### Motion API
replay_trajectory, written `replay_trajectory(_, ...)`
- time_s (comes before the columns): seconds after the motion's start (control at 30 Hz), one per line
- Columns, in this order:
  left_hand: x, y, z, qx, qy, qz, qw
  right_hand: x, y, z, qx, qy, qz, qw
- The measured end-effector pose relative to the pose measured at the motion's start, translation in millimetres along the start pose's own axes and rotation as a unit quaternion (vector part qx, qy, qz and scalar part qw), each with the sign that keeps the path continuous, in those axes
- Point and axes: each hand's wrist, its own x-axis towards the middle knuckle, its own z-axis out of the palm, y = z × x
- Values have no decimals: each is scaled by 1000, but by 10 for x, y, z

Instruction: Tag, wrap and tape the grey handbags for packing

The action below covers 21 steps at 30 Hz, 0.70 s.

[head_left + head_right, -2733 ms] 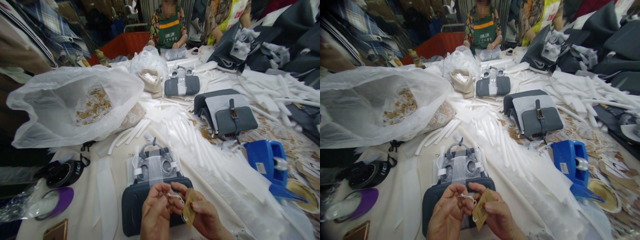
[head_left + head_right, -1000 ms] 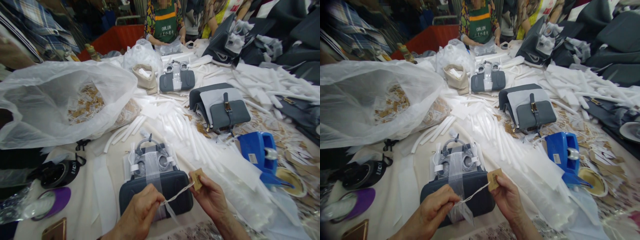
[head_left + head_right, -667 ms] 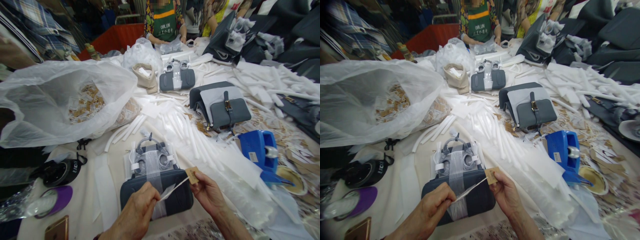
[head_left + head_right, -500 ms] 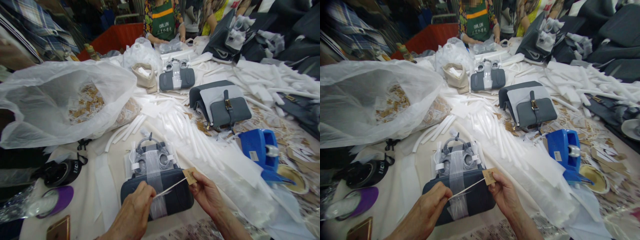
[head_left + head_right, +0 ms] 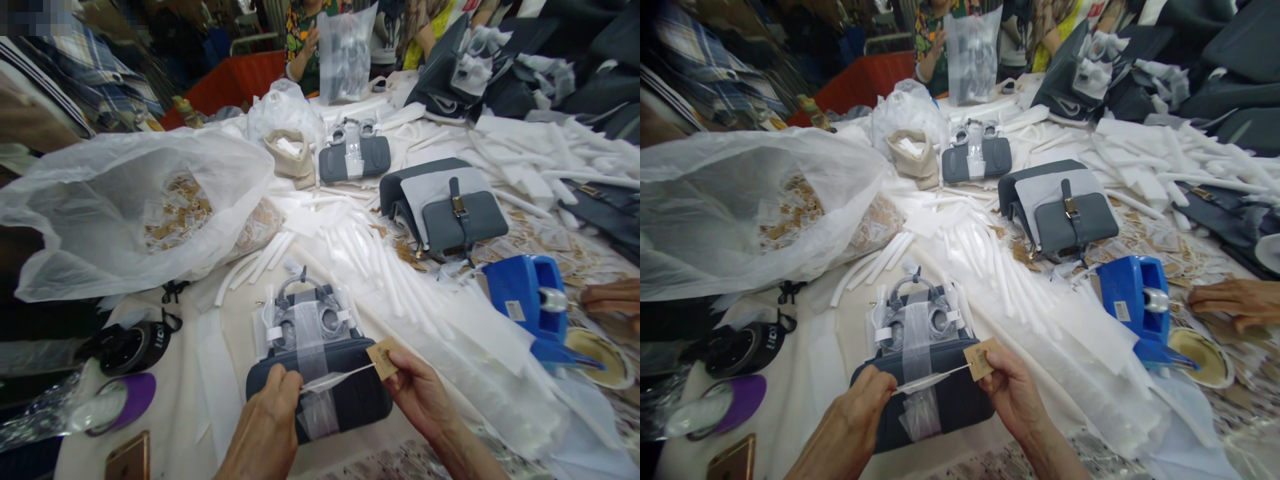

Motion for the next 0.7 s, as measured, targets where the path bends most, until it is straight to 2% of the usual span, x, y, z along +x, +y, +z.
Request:
replay_trajectory(0.1, 1, 3, -15, -2, -4, 4, 1000, -9, -5, -8, -11, -9, -2, 1000)
replay_trajectory(0.2, 8, 0, -12, -49, 21, 8, 999, -13, -1, -17, -16, -15, 1, 1000)
replay_trajectory(0.3, 12, 60, -4, -160, 37, -10, 986, -14, 19, -20, -12, -15, 7, 1000)
replay_trajectory(0.43, 6, 188, -7, -303, 39, -63, 950, -31, 57, -25, -15, -13, 18, 1000)
replay_trajectory(0.5, 4, 207, -6, -289, 84, -33, 953, -51, 69, -24, -22, -17, 32, 999)
replay_trajectory(0.6, 8, 175, 17, -217, 160, 68, 961, -84, 72, -11, -23, -44, 53, 997)
replay_trajectory(0.7, 18, 147, 53, -187, 180, 119, 958, -107, 73, 17, -25, -90, 59, 994)
